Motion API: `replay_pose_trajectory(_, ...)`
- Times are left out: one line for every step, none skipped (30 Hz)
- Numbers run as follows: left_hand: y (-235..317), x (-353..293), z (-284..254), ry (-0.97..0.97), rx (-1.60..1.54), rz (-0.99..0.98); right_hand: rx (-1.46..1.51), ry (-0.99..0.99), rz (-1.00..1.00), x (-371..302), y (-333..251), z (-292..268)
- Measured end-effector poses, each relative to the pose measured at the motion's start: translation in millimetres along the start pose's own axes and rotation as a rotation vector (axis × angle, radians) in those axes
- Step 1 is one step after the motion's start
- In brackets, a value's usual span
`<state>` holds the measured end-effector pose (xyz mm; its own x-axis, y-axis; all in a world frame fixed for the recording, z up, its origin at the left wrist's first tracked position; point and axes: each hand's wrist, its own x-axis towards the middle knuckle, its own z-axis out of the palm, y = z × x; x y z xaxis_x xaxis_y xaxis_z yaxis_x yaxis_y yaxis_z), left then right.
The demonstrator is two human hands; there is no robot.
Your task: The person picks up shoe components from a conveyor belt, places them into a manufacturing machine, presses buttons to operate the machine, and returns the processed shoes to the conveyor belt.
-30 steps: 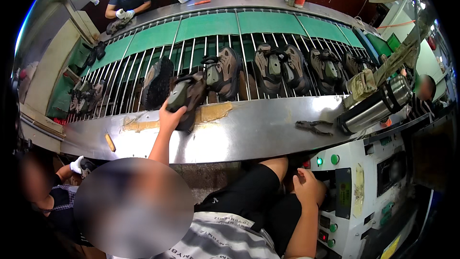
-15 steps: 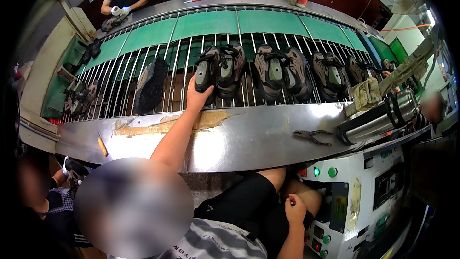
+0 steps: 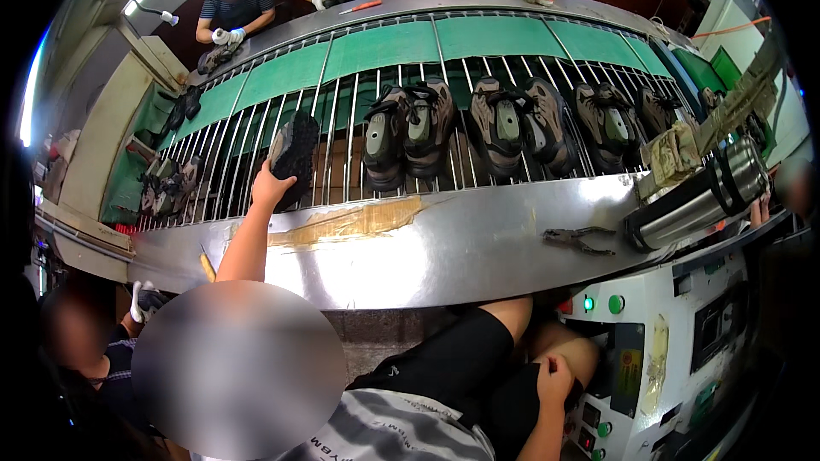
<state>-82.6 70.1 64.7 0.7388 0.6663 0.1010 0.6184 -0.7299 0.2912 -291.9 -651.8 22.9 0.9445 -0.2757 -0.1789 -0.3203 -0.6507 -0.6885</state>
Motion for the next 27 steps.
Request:
replay_pose_trajectory(5, 3, -5, -0.030, 0.040, -0.001, 0.032, 0.011, -0.049, 4, -6, 7)
replay_pose_trajectory(9, 2, -10, -0.072, 0.037, 0.002, 0.062, 0.020, -0.100, 6, -13, 11)
replay_pose_trajectory(20, 4, -22, -0.103, 0.031, 0.008, 0.066, 0.044, -0.187, 9, -32, 14)
replay_pose_trajectory(27, 6, -35, -0.134, 0.030, 0.014, 0.073, 0.066, -0.272, 10, -56, 21)
replay_pose_trajectory(21, 16, -40, -0.096, -0.082, 0.087, 0.092, 0.046, -0.323, 14, -77, 26)
replay_pose_trajectory(33, 19, -58, -0.141, -0.124, 0.027, 0.106, 0.023, -0.368, 18, -98, 31)
replay_pose_trajectory(19, 45, -64, -0.196, -0.189, 0.031, 0.128, -0.028, -0.440, 19, -122, 36)
replay_pose_trajectory(2, 64, -70, -0.253, -0.252, 0.029, 0.148, -0.085, -0.510, 20, -147, 41)
replay_pose_trajectory(39, 43, -103, -0.421, -0.340, 0.040, 0.166, -0.078, -0.603, 22, -166, 44)
replay_pose_trajectory(81, 11, -156, -0.578, -0.423, 0.038, 0.191, -0.080, -0.706, 23, -187, 48)
replay_pose_trajectory(83, -2, -182, -0.581, -0.269, 0.099, 0.164, -0.100, -0.805, 22, -212, 56)
replay_pose_trajectory(92, -19, -201, -0.686, -0.256, 0.139, 0.129, -0.110, -0.895, 17, -235, 61)
replay_pose_trajectory(114, -49, -226, -0.815, -0.249, 0.208, 0.113, -0.109, -0.994, 9, -264, 61)
replay_pose_trajectory(138, -85, -254, -0.937, -0.244, 0.276, 0.099, -0.108, -1.100, 0, -294, 56)
replay_pose_trajectory(150, -118, -277, -0.974, -0.183, 0.330, 0.106, -0.114, -1.208, -15, -325, 49)
replay_pose_trajectory(157, -151, -292, -1.015, -0.125, 0.385, 0.111, -0.120, -1.314, -29, -344, 42)
replay_pose_trajectory(173, -172, -282, -1.045, -0.163, 0.552, 0.049, -0.185, -1.337, -26, -344, 41)
replay_pose_trajectory(182, -193, -278, -1.063, -0.200, 0.700, 0.002, -0.262, -1.369, -28, -342, 39)
replay_pose_trajectory(191, -214, -278, -1.082, -0.209, 0.713, -0.069, -0.656, -1.084, -44, -337, 10)
replay_pose_trajectory(198, -229, -277, -1.103, -0.217, 0.731, 0.090, -0.615, -1.032, -52, -320, 5)
replay_pose_trajectory(197, -237, -263, -1.165, -0.487, 0.597, 0.249, -0.567, -0.985, -60, -300, -1)
replay_pose_trajectory(194, -241, -247, -1.179, -0.687, 0.405, 0.409, -0.520, -0.936, -66, -278, -3)
replay_pose_trajectory(193, -248, -236, -1.277, -0.973, 0.249, 0.726, -0.645, -0.719, -73, -261, -2)
replay_pose_trajectory(198, -254, -223, -1.373, -1.256, 0.085, 1.058, -0.704, -0.492, -77, -243, -1)
replay_pose_trajectory(202, -256, -213, -1.330, -1.323, 0.195, 1.197, -0.765, -0.349, -73, -227, -4)
replay_pose_trajectory(208, -265, -206, -1.279, -1.327, 0.214, 1.335, -0.819, -0.203, -68, -208, -4)
replay_pose_trajectory(209, -272, -193, -1.266, -1.266, 0.467, 1.443, -0.728, -0.088, -74, -193, -5)
